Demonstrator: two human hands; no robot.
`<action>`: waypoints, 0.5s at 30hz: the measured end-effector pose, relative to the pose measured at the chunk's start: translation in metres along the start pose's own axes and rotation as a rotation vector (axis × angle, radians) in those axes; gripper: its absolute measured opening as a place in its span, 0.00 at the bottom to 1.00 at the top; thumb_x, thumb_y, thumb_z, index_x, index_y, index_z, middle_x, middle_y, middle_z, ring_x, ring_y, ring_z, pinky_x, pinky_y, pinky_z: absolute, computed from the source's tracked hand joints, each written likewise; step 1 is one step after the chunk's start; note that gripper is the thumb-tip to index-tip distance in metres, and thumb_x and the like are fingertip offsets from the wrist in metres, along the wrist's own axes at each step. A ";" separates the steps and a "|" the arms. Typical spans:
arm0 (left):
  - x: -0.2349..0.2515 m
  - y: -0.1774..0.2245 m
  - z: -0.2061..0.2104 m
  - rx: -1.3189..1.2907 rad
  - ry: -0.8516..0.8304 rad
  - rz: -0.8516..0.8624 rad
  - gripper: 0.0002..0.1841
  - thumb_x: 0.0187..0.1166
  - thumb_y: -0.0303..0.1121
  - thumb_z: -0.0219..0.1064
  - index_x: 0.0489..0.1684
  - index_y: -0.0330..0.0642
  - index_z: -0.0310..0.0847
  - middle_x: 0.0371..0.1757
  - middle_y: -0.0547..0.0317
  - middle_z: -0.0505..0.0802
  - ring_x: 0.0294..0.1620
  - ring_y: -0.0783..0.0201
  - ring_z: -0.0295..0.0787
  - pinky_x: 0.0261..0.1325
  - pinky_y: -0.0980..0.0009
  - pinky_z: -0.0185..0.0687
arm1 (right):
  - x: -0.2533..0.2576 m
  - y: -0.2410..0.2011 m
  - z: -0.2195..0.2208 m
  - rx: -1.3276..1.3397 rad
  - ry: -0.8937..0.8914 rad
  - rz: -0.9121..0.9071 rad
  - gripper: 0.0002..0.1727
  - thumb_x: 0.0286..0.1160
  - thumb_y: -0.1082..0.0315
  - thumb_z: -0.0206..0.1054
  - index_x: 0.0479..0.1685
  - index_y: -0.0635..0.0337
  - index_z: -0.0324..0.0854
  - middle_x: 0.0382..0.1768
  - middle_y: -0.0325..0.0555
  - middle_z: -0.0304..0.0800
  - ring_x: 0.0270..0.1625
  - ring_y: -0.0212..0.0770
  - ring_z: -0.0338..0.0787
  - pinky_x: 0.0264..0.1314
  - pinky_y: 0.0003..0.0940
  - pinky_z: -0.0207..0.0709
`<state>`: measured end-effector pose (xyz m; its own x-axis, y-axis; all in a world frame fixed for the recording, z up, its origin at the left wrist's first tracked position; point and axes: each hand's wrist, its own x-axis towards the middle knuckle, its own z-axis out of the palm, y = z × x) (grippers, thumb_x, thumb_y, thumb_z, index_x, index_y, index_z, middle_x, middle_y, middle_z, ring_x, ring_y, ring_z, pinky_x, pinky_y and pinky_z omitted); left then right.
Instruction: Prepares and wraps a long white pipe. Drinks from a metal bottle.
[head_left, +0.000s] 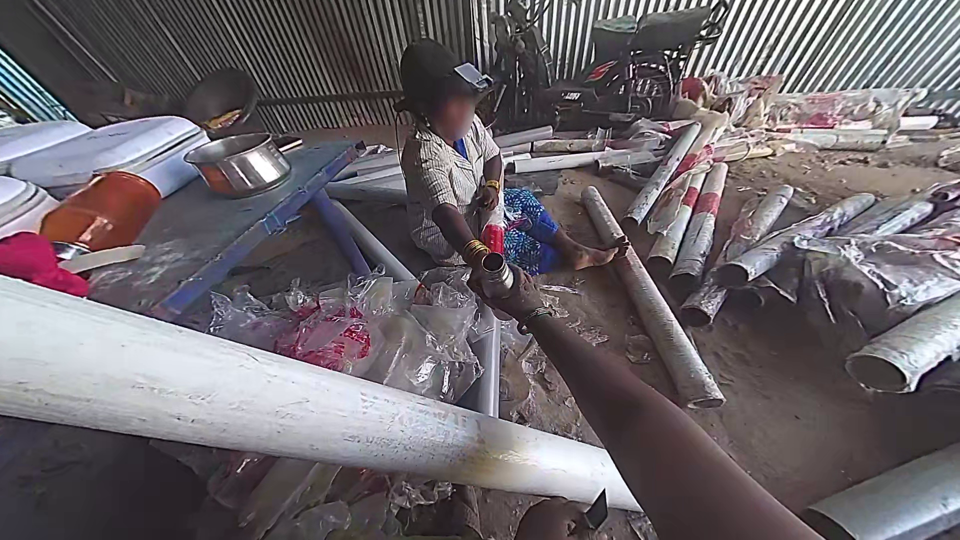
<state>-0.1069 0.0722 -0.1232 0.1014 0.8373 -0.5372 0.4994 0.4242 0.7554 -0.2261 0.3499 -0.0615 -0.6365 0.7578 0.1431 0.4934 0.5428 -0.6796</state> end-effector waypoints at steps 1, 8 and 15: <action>0.000 0.000 0.000 0.004 -0.001 0.006 0.28 0.87 0.49 0.59 0.67 0.29 0.81 0.68 0.33 0.86 0.71 0.43 0.82 0.79 0.49 0.67 | 0.002 0.002 0.002 0.004 0.019 -0.009 0.55 0.54 0.49 0.89 0.86 0.60 0.66 0.83 0.60 0.73 0.86 0.62 0.70 0.86 0.63 0.62; -0.002 -0.001 0.002 -0.028 0.025 0.028 0.28 0.87 0.48 0.60 0.65 0.27 0.81 0.67 0.31 0.85 0.70 0.41 0.82 0.78 0.47 0.68 | -0.021 -0.024 -0.041 0.199 0.193 -0.067 0.54 0.50 0.61 0.90 0.82 0.71 0.64 0.73 0.70 0.79 0.75 0.63 0.81 0.80 0.59 0.71; -0.005 -0.001 0.002 -0.023 0.022 0.031 0.27 0.87 0.50 0.59 0.67 0.32 0.81 0.61 0.34 0.89 0.63 0.41 0.86 0.71 0.43 0.73 | -0.118 -0.061 -0.123 0.124 0.394 -0.529 0.52 0.44 0.63 0.88 0.75 0.79 0.68 0.69 0.73 0.81 0.72 0.61 0.84 0.77 0.52 0.75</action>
<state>-0.1063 0.0667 -0.1217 0.0971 0.8575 -0.5051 0.4761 0.4057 0.7802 -0.1077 0.2715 0.0520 -0.4982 0.4894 0.7157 0.0881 0.8498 -0.5197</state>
